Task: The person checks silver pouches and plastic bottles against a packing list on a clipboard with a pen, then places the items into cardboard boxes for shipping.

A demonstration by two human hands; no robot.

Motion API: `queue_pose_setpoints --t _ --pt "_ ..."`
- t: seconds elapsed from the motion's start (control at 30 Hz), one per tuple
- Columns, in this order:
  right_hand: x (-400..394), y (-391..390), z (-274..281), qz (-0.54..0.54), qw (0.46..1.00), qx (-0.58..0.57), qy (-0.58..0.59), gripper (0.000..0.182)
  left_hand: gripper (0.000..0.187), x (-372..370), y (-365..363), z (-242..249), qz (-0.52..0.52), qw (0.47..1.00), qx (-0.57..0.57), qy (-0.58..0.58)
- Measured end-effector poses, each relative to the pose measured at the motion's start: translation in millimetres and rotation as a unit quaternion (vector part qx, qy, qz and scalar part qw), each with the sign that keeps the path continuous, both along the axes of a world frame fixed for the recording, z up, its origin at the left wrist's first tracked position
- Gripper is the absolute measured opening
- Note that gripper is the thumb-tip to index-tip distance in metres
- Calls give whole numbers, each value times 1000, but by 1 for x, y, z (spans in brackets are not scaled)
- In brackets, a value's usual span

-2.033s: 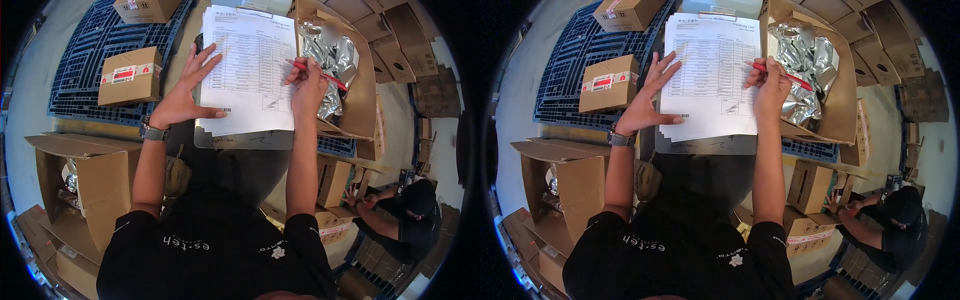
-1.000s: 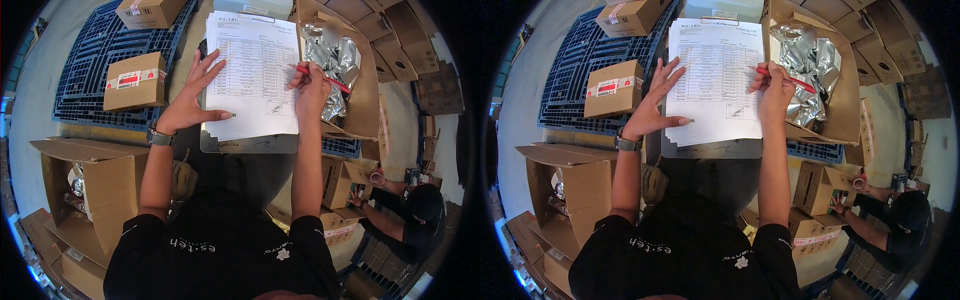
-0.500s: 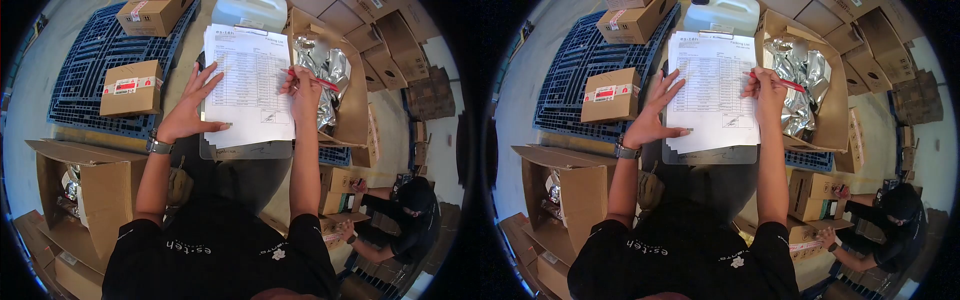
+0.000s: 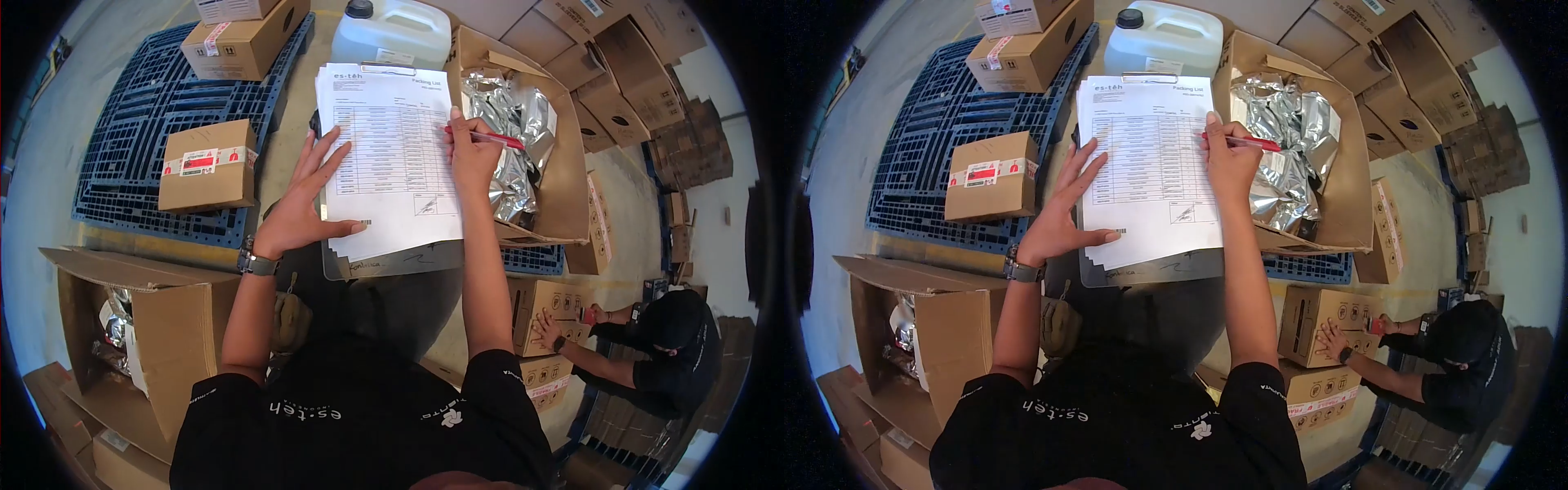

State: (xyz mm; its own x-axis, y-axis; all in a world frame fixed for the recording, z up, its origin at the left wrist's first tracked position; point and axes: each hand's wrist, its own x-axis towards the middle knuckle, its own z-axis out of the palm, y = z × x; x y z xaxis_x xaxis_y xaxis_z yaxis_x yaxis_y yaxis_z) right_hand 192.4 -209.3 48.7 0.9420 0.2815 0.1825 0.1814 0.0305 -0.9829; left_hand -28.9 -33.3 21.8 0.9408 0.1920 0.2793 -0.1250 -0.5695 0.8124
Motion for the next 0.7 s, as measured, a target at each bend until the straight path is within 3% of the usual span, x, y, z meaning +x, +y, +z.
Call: queue_pose_setpoints --t 0.33,0.4,0.7 --pt "2 3 -4 -3 996 -67 -56 42 110 0 0 -1 1 1000 9 -6" --pt "5 4 -8 -9 984 -114 -136 44 110 0 1 -1 1 1000 18 -4" --pt "7 1 -13 -19 972 -136 -190 44 110 0 1 -2 -6 1000 18 -7"
